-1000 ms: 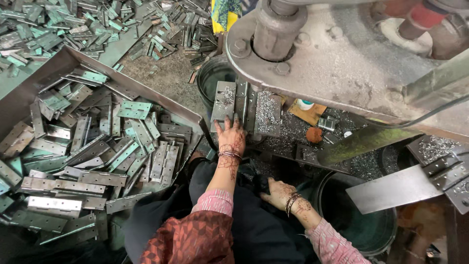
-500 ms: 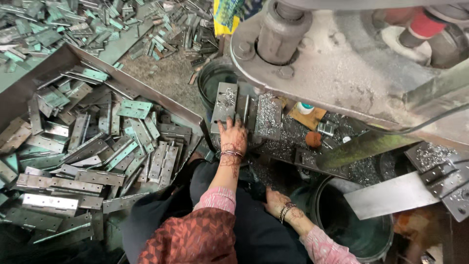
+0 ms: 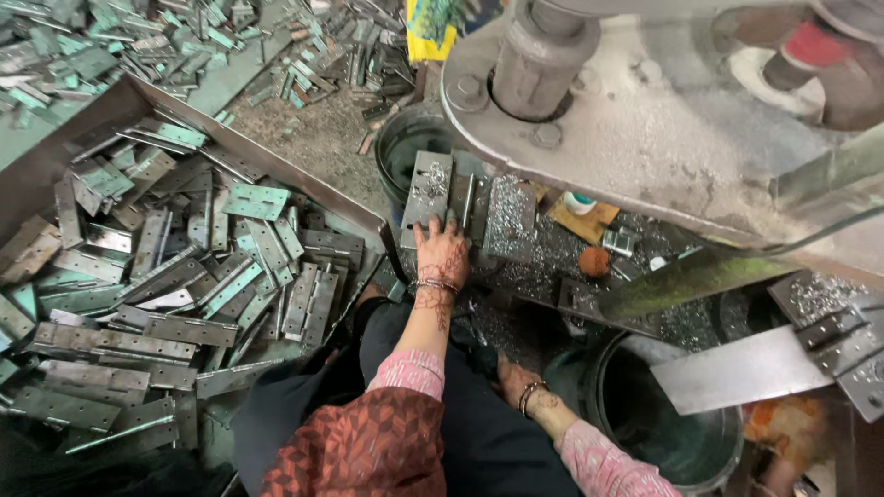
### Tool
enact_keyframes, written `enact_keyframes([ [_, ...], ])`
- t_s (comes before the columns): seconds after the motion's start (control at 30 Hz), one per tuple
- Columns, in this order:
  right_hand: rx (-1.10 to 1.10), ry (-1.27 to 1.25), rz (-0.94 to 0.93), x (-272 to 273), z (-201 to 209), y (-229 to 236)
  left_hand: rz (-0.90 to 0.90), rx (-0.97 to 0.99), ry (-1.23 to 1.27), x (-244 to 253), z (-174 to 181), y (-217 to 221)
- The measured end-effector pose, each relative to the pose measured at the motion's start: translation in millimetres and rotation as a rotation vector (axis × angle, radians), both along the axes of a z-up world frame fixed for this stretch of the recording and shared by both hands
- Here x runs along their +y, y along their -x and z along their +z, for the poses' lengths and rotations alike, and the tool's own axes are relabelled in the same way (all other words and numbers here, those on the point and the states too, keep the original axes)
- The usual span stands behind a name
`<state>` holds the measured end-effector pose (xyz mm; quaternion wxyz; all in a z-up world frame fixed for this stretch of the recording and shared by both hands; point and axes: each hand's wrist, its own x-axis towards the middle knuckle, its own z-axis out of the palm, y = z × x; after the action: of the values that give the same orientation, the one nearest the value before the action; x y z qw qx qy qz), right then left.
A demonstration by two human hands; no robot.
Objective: The person repeatedly picks up small metal brackets from a bin, places them into a press machine, and operates the lever to process them. The processed pieces are then dropped into a collection bin below.
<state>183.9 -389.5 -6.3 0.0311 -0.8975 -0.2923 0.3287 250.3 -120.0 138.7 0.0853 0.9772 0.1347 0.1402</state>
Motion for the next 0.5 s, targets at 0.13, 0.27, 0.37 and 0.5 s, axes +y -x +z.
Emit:
enact_keyframes([
  [0.13,0.012,-0.021,0.000,-7.7,-13.5,-1.7,-0.004,0.031,0.015,-5.0,-4.8,7.1],
  [0.27,-0.018,-0.019,0.007,4.9,22.5,-3.7,-0.010,0.145,0.024,-4.0,-0.9,11.7],
  [0.37,0.006,-0.020,-0.025,9.7,75.7,-5.4,-0.019,0.047,-0.001,-0.8,-1.7,4.6],
  [0.5,0.088,0.054,-0.094,16.9,126.9,-10.3,-0.048,0.139,0.060,-0.2,-6.1,-10.5],
])
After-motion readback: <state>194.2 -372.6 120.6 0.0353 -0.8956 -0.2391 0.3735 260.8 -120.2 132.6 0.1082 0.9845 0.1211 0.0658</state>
